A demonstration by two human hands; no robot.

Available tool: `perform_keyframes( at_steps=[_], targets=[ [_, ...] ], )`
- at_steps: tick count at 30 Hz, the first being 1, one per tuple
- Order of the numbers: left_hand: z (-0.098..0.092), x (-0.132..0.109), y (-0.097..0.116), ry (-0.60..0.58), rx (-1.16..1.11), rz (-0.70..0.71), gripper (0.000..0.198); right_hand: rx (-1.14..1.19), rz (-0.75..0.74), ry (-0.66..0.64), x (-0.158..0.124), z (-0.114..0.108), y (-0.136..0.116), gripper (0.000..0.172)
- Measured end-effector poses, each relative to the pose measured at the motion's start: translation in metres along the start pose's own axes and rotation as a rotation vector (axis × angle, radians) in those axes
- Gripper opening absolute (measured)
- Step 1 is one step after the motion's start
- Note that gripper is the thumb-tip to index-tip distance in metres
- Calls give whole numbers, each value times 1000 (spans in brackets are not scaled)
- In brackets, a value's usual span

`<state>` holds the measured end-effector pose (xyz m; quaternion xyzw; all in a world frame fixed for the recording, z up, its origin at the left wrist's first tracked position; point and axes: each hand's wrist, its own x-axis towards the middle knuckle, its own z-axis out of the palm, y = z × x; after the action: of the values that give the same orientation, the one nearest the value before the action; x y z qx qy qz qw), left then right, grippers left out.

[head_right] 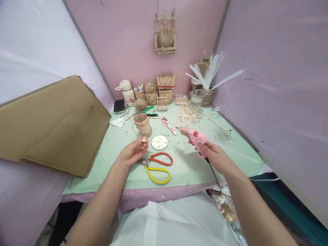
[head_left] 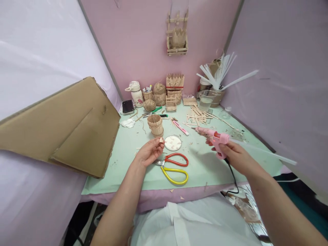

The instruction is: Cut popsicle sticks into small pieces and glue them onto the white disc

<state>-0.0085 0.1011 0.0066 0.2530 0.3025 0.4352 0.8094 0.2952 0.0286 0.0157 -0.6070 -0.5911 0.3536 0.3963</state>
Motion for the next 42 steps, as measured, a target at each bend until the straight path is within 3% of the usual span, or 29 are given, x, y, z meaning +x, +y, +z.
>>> perform_keyframes(
  at_steps=[4, 10, 20, 42],
  targets=[
    [-1, -1, -1, -30, 1, 12, 13, 253, -10, -199, -9, 42, -15, 48],
    [-1, -3, -2, -31, 8, 29, 19, 267, -50, -222, -17, 77, -23, 47],
    [-2, -4, -3, -25, 14, 22, 18, 368, -68, -252, -21, 80, -25, 43],
    [-4, -2, -5, -56, 6, 22, 21, 326, 2, -246, -24, 81, -35, 43]
  ],
)
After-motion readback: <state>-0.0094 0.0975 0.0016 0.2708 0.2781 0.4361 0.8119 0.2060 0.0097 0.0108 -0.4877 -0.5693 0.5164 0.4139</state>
